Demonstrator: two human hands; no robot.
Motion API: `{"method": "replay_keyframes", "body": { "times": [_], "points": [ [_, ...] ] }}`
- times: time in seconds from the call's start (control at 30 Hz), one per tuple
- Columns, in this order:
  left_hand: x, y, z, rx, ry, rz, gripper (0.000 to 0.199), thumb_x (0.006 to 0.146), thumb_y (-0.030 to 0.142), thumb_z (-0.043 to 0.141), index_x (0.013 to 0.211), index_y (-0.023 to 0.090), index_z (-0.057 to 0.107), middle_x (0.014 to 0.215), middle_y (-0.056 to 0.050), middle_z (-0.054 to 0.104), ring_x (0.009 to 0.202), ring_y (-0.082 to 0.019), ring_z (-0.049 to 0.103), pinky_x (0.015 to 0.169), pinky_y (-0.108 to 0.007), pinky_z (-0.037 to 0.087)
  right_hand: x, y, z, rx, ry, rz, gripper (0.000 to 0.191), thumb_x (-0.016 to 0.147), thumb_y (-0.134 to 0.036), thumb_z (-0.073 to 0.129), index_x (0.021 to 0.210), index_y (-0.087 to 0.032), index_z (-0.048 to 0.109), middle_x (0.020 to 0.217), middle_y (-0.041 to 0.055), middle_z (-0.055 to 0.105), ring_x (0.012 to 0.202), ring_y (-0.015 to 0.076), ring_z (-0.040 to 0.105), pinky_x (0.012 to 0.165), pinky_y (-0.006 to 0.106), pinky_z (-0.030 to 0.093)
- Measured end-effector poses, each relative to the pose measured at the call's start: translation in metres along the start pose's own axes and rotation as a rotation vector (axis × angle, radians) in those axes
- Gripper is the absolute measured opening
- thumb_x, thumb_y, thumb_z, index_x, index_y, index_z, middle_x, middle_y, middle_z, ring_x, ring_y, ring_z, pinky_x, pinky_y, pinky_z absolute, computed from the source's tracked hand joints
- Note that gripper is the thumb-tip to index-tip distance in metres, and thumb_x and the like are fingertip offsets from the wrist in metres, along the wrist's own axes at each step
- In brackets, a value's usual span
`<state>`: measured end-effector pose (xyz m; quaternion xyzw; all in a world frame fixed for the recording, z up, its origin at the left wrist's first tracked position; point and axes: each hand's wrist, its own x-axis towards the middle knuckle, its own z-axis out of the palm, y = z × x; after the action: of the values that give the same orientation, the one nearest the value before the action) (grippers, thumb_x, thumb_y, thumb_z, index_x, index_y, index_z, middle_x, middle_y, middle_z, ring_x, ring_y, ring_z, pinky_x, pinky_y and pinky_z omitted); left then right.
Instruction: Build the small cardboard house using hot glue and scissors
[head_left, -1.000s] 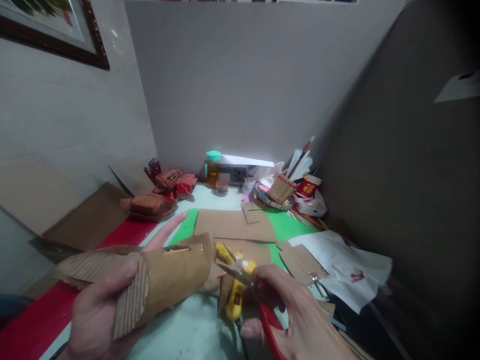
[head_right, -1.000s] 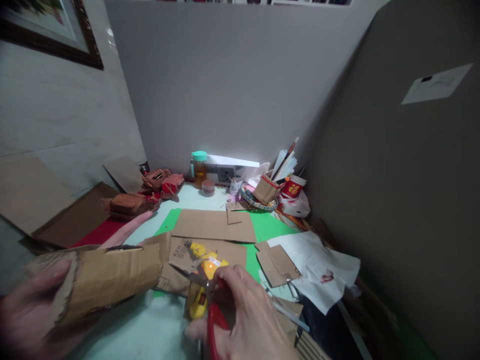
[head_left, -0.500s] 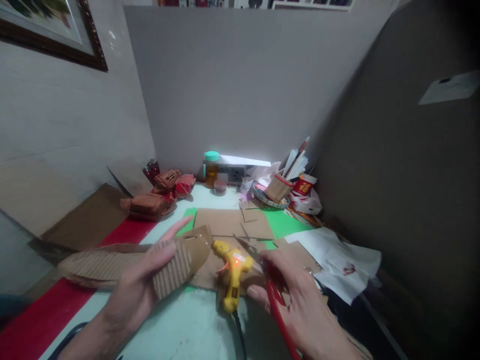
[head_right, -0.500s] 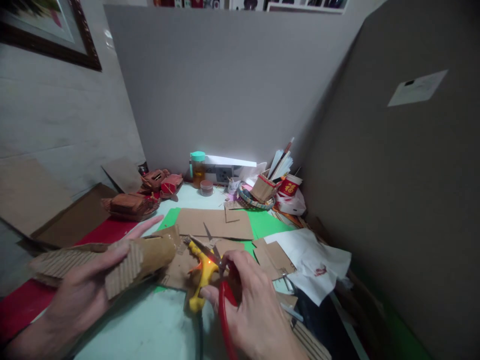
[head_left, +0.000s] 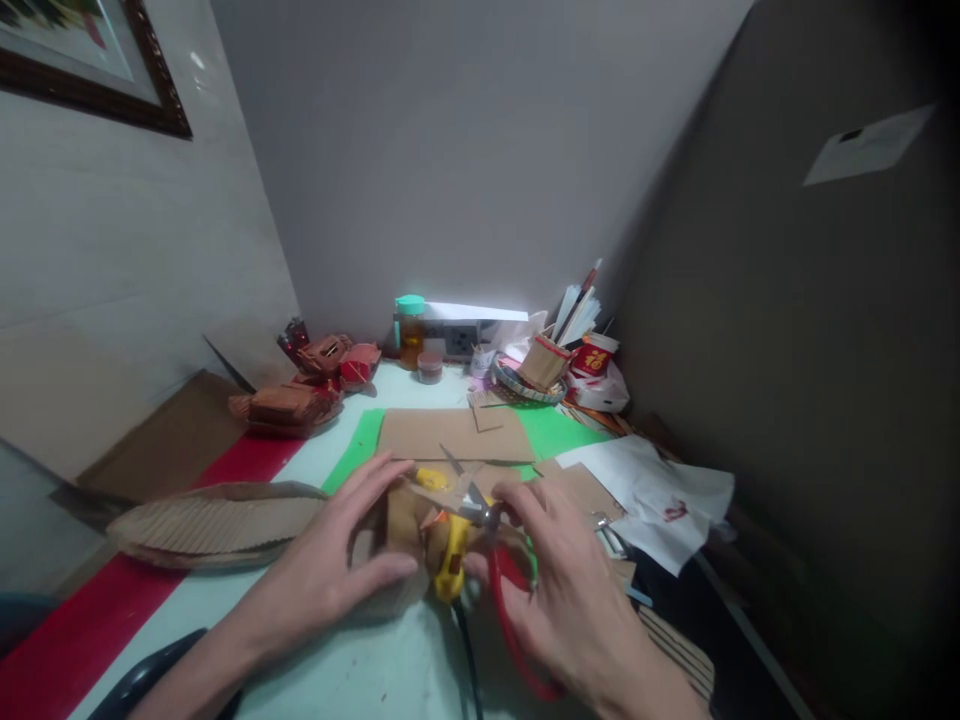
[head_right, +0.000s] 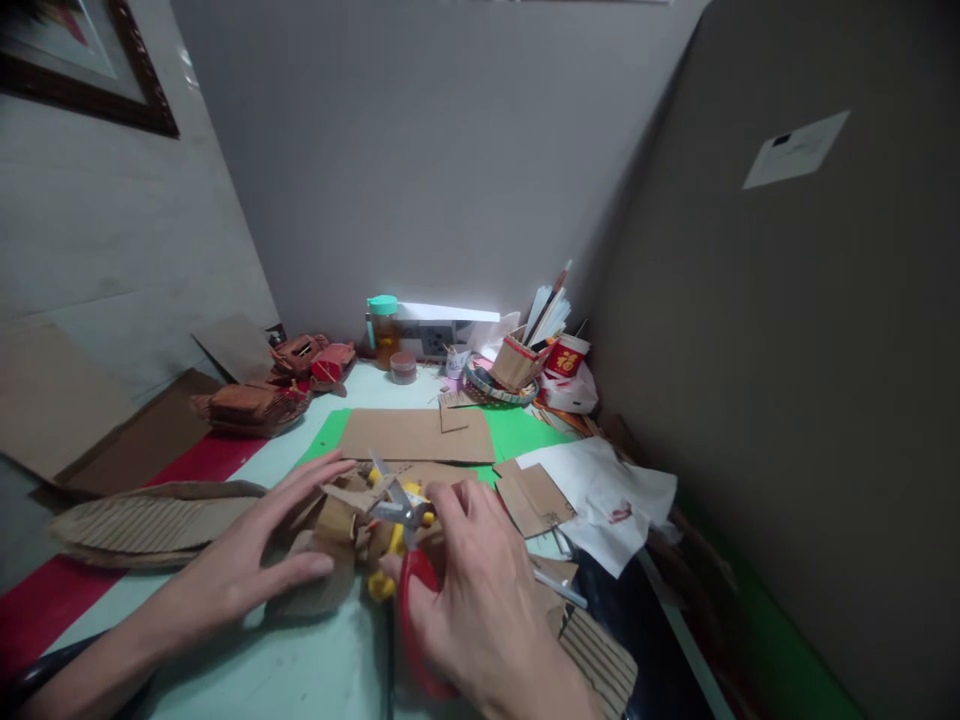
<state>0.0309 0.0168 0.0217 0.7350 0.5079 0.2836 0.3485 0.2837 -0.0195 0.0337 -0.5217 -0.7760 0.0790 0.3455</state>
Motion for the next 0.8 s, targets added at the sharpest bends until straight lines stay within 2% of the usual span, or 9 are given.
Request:
{"method": "replay_keyframes", "body": {
  "times": [0.13, 0.23, 0.37, 0.47, 0.57, 0.7, 0.8],
  "points": [
    [-0.007, 0.004, -0.009, -0.061, 0.056, 0.081, 0.06, 0.09, 0.054, 0.063, 0.146, 0.044, 0.044, 0.165, -0.001, 0.032, 0.154, -0.033, 0.023, 0.126, -0.055, 0.017, 0.001, 0.004, 0.004, -0.113, 0.09, -0.106, 0.031, 0.081, -0.015, 0.058, 0.112, -0.014, 0.06, 0.097, 0.012, 0.055, 0.091, 0.0305, 0.051, 0.076, 0.046, 0.05],
    [-0.01, 0.008, -0.007, -0.077, 0.132, 0.179, 0.046, 0.091, 0.048, 0.064, 0.135, 0.045, 0.05, 0.154, 0.0, 0.045, 0.148, -0.032, 0.033, 0.121, -0.05, 0.027, 0.001, 0.005, 0.006, -0.23, 0.117, -0.172, 0.038, 0.078, -0.014, 0.055, 0.114, -0.008, 0.063, 0.096, 0.0152, 0.054, 0.09, 0.0325, 0.048, 0.077, 0.051, 0.048],
    [-0.011, 0.019, 0.006, 0.134, 0.302, 0.401, 0.037, 0.088, 0.037, 0.073, 0.121, 0.033, 0.055, 0.128, -0.003, 0.057, 0.131, -0.025, 0.046, 0.11, -0.035, 0.035, -0.001, 0.002, 0.01, -0.365, 0.115, -0.245, 0.04, 0.082, -0.016, 0.056, 0.12, -0.006, 0.064, 0.097, 0.017, 0.054, 0.088, 0.0334, 0.046, 0.075, 0.05, 0.047],
    [-0.01, 0.028, 0.012, 0.221, 0.362, 0.554, 0.025, 0.089, 0.025, 0.073, 0.109, 0.025, 0.058, 0.109, -0.003, 0.058, 0.114, -0.021, 0.051, 0.1, -0.03, 0.04, -0.003, -0.003, 0.013, -0.424, 0.122, -0.297, 0.042, 0.082, -0.016, 0.055, 0.122, -0.004, 0.064, 0.097, 0.0182, 0.054, 0.088, 0.034, 0.045, 0.074, 0.049, 0.046],
    [-0.008, 0.03, 0.012, 0.23, 0.382, 0.605, 0.016, 0.089, 0.016, 0.071, 0.098, 0.023, 0.06, 0.1, -0.003, 0.058, 0.104, -0.019, 0.053, 0.092, -0.029, 0.044, -0.003, -0.006, 0.014, -0.453, 0.134, -0.33, 0.043, 0.081, -0.015, 0.054, 0.121, -0.002, 0.064, 0.095, 0.0191, 0.053, 0.087, 0.034, 0.044, 0.071, 0.048, 0.046],
    [-0.008, 0.025, 0.011, 0.281, 0.415, 0.666, 0.018, 0.091, 0.005, 0.064, 0.097, 0.021, 0.06, 0.093, -0.003, 0.057, 0.097, -0.019, 0.053, 0.086, -0.031, 0.046, -0.004, -0.005, 0.014, -0.461, 0.136, -0.349, 0.044, 0.082, -0.015, 0.053, 0.123, -0.001, 0.064, 0.093, 0.0187, 0.054, 0.084, 0.0329, 0.043, 0.07, 0.047, 0.045],
    [-0.007, 0.021, 0.011, 0.329, 0.385, 0.686, 0.02, 0.091, 0.002, 0.061, 0.099, 0.02, 0.06, 0.091, -0.004, 0.06, 0.091, -0.02, 0.053, 0.084, -0.036, 0.045, -0.004, -0.003, 0.014, -0.446, 0.116, -0.328, 0.043, 0.083, -0.015, 0.053, 0.122, -0.002, 0.065, 0.093, 0.0183, 0.054, 0.084, 0.0327, 0.044, 0.07, 0.047, 0.046]
  ]
}}
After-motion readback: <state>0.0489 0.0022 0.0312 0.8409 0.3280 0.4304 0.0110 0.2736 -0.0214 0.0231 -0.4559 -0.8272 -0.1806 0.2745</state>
